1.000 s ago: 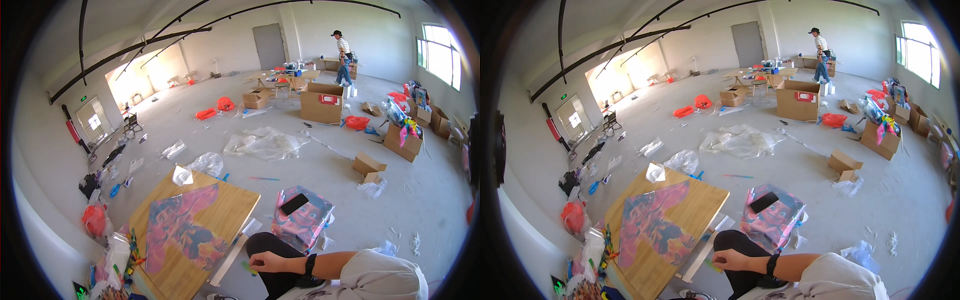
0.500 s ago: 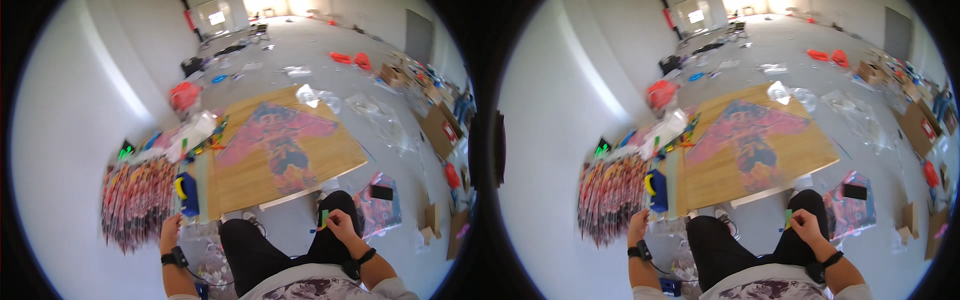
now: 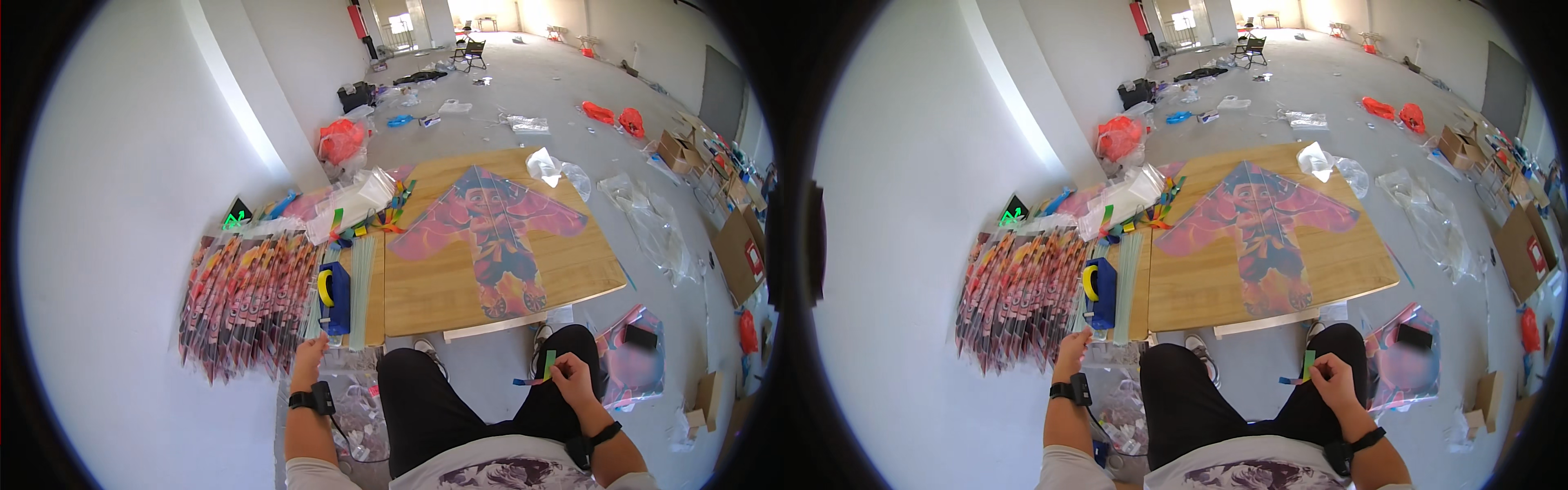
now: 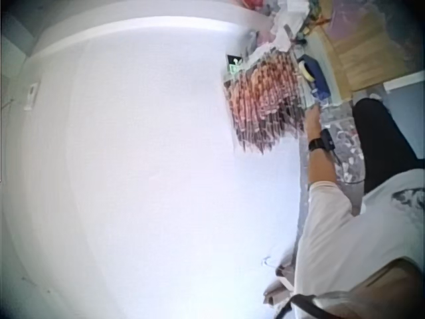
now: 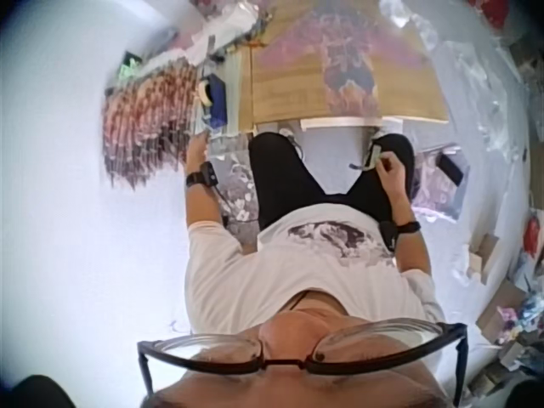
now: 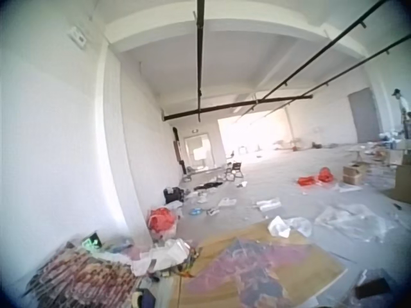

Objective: Assembling and preparing character-themed kites on a table in a manufacturing workspace.

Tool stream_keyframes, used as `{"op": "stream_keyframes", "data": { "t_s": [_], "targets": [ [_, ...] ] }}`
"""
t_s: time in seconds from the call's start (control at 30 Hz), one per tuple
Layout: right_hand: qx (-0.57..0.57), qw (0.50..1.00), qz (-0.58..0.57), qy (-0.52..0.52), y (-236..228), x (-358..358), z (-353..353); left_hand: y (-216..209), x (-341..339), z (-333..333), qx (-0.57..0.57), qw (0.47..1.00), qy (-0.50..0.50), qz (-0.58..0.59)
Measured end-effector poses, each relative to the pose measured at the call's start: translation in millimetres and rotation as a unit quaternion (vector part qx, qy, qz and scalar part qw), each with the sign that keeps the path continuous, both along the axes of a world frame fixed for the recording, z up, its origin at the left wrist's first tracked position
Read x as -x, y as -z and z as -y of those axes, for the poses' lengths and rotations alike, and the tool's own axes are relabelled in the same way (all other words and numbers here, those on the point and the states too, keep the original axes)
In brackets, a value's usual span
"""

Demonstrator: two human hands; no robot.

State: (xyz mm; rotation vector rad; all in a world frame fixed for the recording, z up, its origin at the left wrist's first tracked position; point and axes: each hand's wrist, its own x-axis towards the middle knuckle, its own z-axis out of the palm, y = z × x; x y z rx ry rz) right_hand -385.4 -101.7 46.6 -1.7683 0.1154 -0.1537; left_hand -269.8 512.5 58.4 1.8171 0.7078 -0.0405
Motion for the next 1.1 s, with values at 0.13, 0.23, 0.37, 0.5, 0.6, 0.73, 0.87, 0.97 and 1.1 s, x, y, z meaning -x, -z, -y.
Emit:
{"op": "stream_keyframes", "data": {
  "t_s": [0.13, 0.23, 0.37, 0.5, 0.6, 0.73, 0.87, 0.97, 1.1],
  "targets": [
    [0.012, 1.000, 0.001, -0.002, -1.5, 0.9, 1.2, 10.4, -1.6, 1.0, -0.016, 1.000, 0.002, 0.003],
    [0.021, 1.000, 0.003, -0.004, 5.2, 0.0, 5.8, 21.0, -8.7, -1.0, 0.032, 0.999, -0.018, -0.025],
    [0.051, 0.998, -0.015, -0.032, 1.6, -0.1, 5.5, 38.5, -10.7, -8.8, 0.037, 0.999, -0.021, -0.001],
    [0.048, 0.998, -0.020, -0.028, -1.3, 1.0, 5.6, 49.3, -13.7, -5.7, 0.043, 0.996, -0.040, 0.060],
    [0.047, 0.999, -0.001, -0.013, -10.5, -1.1, -3.1, 59.4, -13.2, -19.1, 0.008, 0.994, -0.033, 0.109],
    [0.033, 0.999, 0.006, 0.006, -6.6, 2.2, 1.3, 62.2, -22.1, -17.5, -0.060, 0.990, -0.044, 0.117],
    [0.077, 0.997, -0.006, -0.010, -8.7, 5.2, 1.8, 59.5, -26.3, -30.6, -0.134, 0.981, 0.068, 0.125],
    [0.068, 0.997, -0.001, -0.042, -18.4, 3.2, -7.6, 61.3, -23.8, -61.2, -0.211, 0.961, 0.098, 0.153],
    [0.073, 0.996, 0.009, -0.046, -19.9, 5.0, -3.3, 34.8, -42.8, -55.1, -0.326, 0.925, 0.163, 0.103]
  ]
}}
